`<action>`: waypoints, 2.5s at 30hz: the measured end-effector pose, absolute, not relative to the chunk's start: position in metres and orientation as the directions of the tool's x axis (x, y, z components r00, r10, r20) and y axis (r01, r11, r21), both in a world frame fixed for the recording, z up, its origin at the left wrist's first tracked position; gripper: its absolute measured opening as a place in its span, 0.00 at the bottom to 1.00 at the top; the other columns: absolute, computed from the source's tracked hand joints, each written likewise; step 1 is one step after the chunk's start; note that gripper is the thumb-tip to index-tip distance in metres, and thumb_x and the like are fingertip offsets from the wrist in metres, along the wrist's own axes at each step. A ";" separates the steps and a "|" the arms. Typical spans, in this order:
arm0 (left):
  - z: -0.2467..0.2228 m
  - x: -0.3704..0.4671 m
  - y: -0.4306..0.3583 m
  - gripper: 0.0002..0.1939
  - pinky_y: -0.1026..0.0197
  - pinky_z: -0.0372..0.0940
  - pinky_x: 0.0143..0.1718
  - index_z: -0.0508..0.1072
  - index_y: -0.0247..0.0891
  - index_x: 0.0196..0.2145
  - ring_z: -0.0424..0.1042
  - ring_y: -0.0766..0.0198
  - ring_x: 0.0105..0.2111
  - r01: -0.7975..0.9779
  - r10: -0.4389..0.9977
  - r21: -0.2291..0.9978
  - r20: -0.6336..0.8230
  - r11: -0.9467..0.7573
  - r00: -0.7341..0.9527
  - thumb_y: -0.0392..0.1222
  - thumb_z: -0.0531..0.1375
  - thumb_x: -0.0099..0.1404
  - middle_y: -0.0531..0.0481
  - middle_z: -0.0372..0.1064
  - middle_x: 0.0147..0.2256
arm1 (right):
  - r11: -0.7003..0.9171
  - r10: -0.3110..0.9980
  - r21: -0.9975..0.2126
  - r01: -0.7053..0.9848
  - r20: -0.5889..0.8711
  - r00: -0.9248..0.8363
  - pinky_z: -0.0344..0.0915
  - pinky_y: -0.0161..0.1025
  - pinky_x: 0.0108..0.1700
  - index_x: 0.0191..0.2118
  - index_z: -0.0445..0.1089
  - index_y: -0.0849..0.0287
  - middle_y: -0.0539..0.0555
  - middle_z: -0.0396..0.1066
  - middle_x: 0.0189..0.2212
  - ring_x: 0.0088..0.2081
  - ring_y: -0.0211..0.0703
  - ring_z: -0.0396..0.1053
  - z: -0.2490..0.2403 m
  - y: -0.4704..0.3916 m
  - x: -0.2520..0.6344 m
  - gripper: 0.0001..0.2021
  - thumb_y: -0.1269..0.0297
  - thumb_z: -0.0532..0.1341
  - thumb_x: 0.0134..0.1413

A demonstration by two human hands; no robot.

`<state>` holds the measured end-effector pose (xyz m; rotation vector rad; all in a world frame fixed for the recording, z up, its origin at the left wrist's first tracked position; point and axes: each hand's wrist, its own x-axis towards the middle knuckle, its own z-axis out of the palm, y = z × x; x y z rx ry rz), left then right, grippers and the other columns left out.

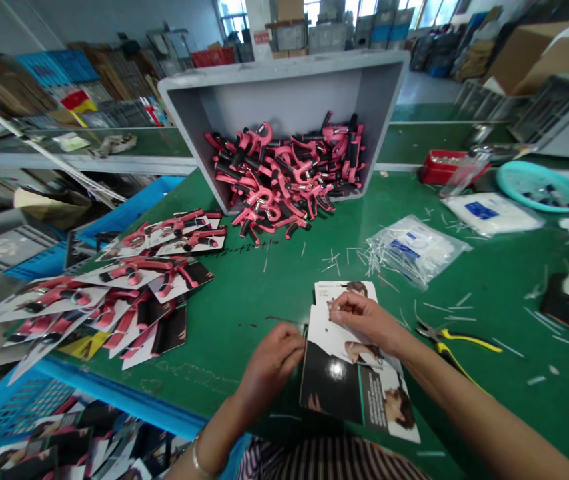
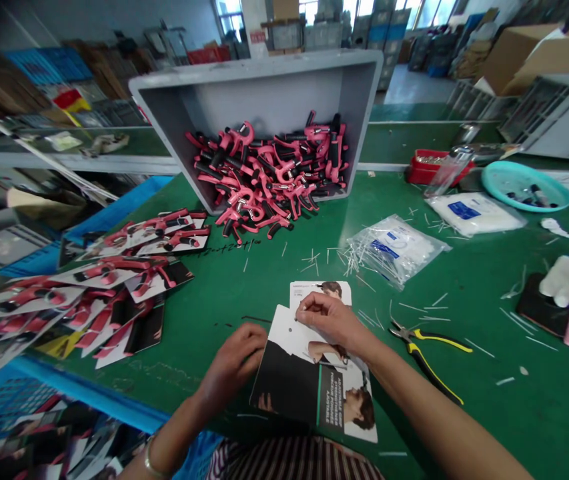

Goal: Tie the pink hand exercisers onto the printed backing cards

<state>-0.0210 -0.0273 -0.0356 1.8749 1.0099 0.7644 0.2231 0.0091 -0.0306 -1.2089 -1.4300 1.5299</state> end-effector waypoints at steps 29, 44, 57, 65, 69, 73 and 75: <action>-0.051 0.004 -0.025 0.19 0.62 0.65 0.37 0.73 0.38 0.44 0.72 0.61 0.34 -0.111 0.939 0.971 -0.172 0.213 0.297 0.48 0.67 0.57 0.47 0.74 0.35 | 0.175 0.902 -0.921 0.348 0.009 -0.431 0.63 0.40 0.44 0.42 0.72 0.54 0.52 0.72 0.39 0.40 0.44 0.68 -0.021 -0.019 0.215 0.12 0.57 0.65 0.54; -0.036 0.005 -0.010 0.17 0.65 0.66 0.32 0.67 0.36 0.38 0.74 0.64 0.31 -0.230 0.955 0.929 -0.266 0.290 0.129 0.48 0.66 0.57 0.50 0.74 0.33 | 0.476 0.869 -0.721 0.504 0.300 -0.393 0.54 0.51 0.58 0.37 0.72 0.53 0.54 0.69 0.50 0.54 0.49 0.62 -0.002 -0.006 0.224 0.05 0.62 0.60 0.62; -0.098 0.014 -0.035 0.15 0.70 0.59 0.13 0.61 0.38 0.39 0.69 0.68 0.16 -0.010 0.815 0.865 -0.470 0.502 0.339 0.44 0.60 0.56 0.58 0.65 0.23 | 0.291 0.938 -0.534 0.793 -0.003 -0.346 0.66 0.42 0.48 0.50 0.70 0.58 0.55 0.74 0.44 0.44 0.44 0.72 -0.052 0.244 0.154 0.12 0.68 0.60 0.61; -0.073 -0.014 -0.033 0.21 0.68 0.63 0.15 0.61 0.38 0.51 0.72 0.65 0.22 0.265 0.755 0.858 -0.513 0.440 0.408 0.49 0.57 0.64 0.52 0.69 0.30 | 0.164 0.958 -0.627 0.761 -0.082 -0.274 0.69 0.45 0.45 0.44 0.70 0.64 0.56 0.71 0.43 0.43 0.45 0.70 -0.058 0.261 0.156 0.10 0.64 0.61 0.61; -0.062 -0.035 0.002 0.21 0.62 0.69 0.23 0.60 0.35 0.52 0.74 0.62 0.29 0.181 0.918 0.937 -0.335 0.299 0.213 0.51 0.53 0.67 0.45 0.70 0.36 | 0.132 0.952 -0.769 0.625 -0.078 -0.296 0.65 0.34 0.31 0.39 0.70 0.63 0.53 0.71 0.31 0.28 0.36 0.67 -0.022 0.210 0.209 0.08 0.64 0.58 0.63; -0.042 -0.019 0.030 0.27 0.52 0.68 0.50 0.57 0.39 0.59 0.70 0.56 0.50 0.138 0.990 0.990 -0.043 0.024 0.134 0.46 0.59 0.65 0.37 0.62 0.56 | -0.134 0.943 -0.991 0.002 -0.128 -0.308 0.56 0.30 0.21 0.42 0.67 0.58 0.49 0.69 0.27 0.20 0.30 0.58 0.007 0.105 0.225 0.11 0.56 0.61 0.60; -0.031 -0.003 0.032 0.31 0.52 0.64 0.55 0.53 0.42 0.62 0.66 0.56 0.55 0.133 0.984 0.986 0.075 -0.097 0.159 0.44 0.59 0.66 0.39 0.58 0.60 | -0.283 0.925 -0.911 -0.301 -0.176 -0.338 0.56 0.28 0.20 0.39 0.65 0.57 0.46 0.67 0.24 0.18 0.28 0.57 0.010 0.047 0.215 0.09 0.58 0.63 0.58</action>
